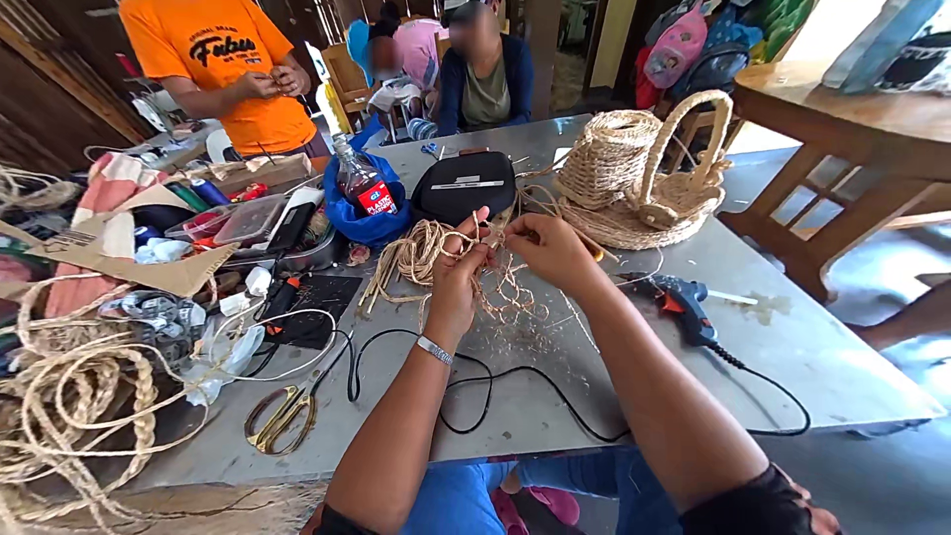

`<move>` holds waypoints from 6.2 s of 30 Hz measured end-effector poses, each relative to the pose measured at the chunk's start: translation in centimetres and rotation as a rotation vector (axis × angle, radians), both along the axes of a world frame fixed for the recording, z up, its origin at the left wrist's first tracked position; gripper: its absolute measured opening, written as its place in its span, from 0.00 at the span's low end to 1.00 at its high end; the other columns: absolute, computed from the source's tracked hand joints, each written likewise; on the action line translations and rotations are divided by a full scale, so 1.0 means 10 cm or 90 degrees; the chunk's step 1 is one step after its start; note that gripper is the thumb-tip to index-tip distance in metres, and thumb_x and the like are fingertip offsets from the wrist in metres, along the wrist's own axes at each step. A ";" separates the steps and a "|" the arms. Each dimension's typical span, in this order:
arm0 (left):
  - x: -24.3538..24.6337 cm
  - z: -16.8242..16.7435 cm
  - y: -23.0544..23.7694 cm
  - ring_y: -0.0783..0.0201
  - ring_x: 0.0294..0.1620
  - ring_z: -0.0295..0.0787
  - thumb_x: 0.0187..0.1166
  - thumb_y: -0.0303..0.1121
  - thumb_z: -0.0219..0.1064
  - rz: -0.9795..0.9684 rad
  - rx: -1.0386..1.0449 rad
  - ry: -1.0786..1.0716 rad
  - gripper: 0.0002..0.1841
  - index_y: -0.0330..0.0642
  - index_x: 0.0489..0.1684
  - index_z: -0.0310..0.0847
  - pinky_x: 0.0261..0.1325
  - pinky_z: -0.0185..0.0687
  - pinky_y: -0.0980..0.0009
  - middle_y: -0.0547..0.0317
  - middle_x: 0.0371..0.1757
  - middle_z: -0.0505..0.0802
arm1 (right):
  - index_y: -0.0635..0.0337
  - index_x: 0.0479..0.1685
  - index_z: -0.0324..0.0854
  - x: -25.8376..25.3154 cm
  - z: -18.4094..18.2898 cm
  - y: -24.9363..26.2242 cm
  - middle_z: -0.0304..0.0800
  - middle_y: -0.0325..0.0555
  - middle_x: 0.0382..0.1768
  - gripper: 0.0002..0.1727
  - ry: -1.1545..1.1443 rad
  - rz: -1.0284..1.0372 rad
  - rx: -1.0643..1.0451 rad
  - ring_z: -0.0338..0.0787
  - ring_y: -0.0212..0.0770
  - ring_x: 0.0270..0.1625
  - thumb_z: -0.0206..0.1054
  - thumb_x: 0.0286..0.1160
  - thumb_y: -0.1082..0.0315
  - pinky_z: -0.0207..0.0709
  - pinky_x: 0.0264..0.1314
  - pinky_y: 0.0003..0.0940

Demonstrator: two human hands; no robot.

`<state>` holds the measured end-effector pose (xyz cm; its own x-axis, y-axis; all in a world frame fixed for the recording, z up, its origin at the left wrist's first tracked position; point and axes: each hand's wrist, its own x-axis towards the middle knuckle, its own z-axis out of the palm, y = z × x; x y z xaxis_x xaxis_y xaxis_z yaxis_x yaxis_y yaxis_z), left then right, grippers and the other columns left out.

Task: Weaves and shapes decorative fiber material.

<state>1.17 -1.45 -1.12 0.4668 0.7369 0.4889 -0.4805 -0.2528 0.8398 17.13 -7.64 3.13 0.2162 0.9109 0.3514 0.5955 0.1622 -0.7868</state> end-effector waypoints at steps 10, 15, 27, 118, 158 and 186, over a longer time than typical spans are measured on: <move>0.00 0.03 -0.04 0.70 0.49 0.87 0.88 0.24 0.56 -0.054 -0.040 -0.019 0.24 0.53 0.81 0.76 0.50 0.86 0.74 0.62 0.69 0.85 | 0.59 0.47 0.89 0.08 -0.07 -0.09 0.91 0.41 0.41 0.08 0.157 0.079 0.048 0.86 0.30 0.39 0.72 0.79 0.64 0.81 0.45 0.29; 0.01 0.05 -0.08 0.69 0.50 0.87 0.87 0.24 0.56 -0.075 -0.019 -0.028 0.23 0.52 0.80 0.76 0.52 0.86 0.73 0.62 0.68 0.86 | 0.58 0.45 0.91 0.10 -0.06 -0.11 0.89 0.44 0.49 0.08 0.181 0.080 0.051 0.88 0.34 0.45 0.75 0.75 0.64 0.85 0.49 0.32; 0.00 0.08 -0.09 0.68 0.53 0.87 0.87 0.25 0.56 -0.062 -0.029 -0.018 0.23 0.53 0.80 0.77 0.54 0.86 0.71 0.62 0.62 0.87 | 0.57 0.44 0.88 0.10 -0.09 -0.09 0.90 0.40 0.39 0.08 0.170 0.057 0.090 0.86 0.31 0.38 0.76 0.74 0.63 0.81 0.42 0.29; -0.04 0.16 -0.17 0.65 0.53 0.87 0.77 0.19 0.66 0.249 0.341 0.051 0.22 0.34 0.72 0.79 0.55 0.87 0.71 0.53 0.63 0.88 | 0.60 0.52 0.76 -0.03 0.04 -0.31 0.83 0.40 0.34 0.10 -0.034 0.092 0.267 0.79 0.28 0.27 0.69 0.77 0.71 0.74 0.27 0.21; -0.13 0.26 -0.15 0.67 0.45 0.88 0.79 0.21 0.67 0.104 0.192 0.018 0.27 0.41 0.80 0.76 0.49 0.88 0.72 0.57 0.54 0.90 | 0.53 0.20 0.72 -0.11 0.02 -0.32 0.66 0.35 0.15 0.18 0.102 0.080 0.233 0.62 0.27 0.15 0.62 0.83 0.64 0.52 0.16 0.21; -0.13 0.18 -0.05 0.62 0.48 0.91 0.83 0.24 0.65 -0.052 0.125 0.132 0.16 0.37 0.68 0.80 0.57 0.89 0.65 0.53 0.50 0.92 | 0.56 0.42 0.82 0.22 0.03 -0.24 0.84 0.34 0.28 0.10 0.150 0.100 0.161 0.80 0.25 0.27 0.66 0.82 0.59 0.74 0.31 0.23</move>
<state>-0.09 -1.99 0.63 0.6255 0.5934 0.5065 -0.3287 -0.3883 0.8609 19.38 -10.05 3.41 0.1825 0.8301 0.5270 0.3545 0.4444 -0.8227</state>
